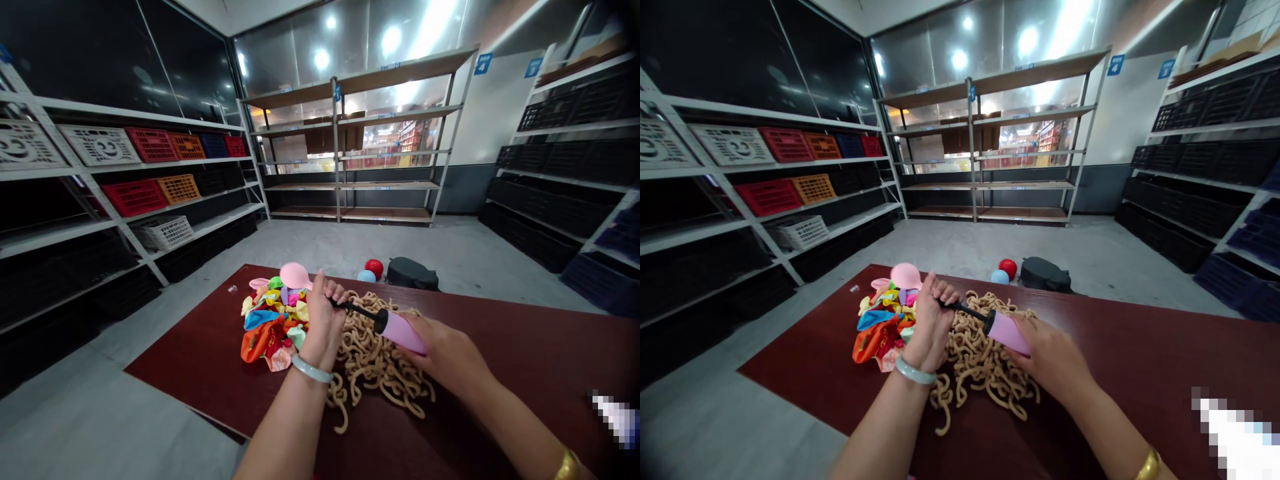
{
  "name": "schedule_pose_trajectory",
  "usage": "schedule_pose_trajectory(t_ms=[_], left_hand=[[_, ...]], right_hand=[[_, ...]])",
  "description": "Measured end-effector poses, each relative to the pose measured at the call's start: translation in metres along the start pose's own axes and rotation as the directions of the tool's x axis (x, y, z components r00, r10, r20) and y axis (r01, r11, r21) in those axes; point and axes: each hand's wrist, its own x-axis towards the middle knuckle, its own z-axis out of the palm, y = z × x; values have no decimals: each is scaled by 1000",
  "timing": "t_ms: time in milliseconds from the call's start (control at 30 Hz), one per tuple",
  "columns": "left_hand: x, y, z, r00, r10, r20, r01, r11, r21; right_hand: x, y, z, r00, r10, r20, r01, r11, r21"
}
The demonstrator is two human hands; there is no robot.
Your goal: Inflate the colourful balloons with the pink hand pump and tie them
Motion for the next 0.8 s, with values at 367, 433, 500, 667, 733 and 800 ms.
schedule_pose_trajectory(t_ms=[367,433,500,667,733,800], left_hand=[[9,40,-5,989,144,45,-143,990,-12],[6,28,-4,992,120,40,-119,993,-13],[2,13,-1,997,74,22,-74,997,-8],[-18,-29,8,1000,-1,-26,2,999,37],[-27,-40,13,1000,-13,-25,15,998,54],[-33,-45,16,999,-22,-24,23,998,57]], right_hand=[[-2,13,-10,999,44,23,-43,996,-73],[-2,11,-8,996,73,43,-68,992,-107],[-2,7,-5,995,83,54,-76,990,-117],[0,-9,-3,994,103,44,-98,989,-112],[0,-14,-4,993,114,43,-108,988,-113],[1,-19,-5,992,116,47,-110,987,-118]])
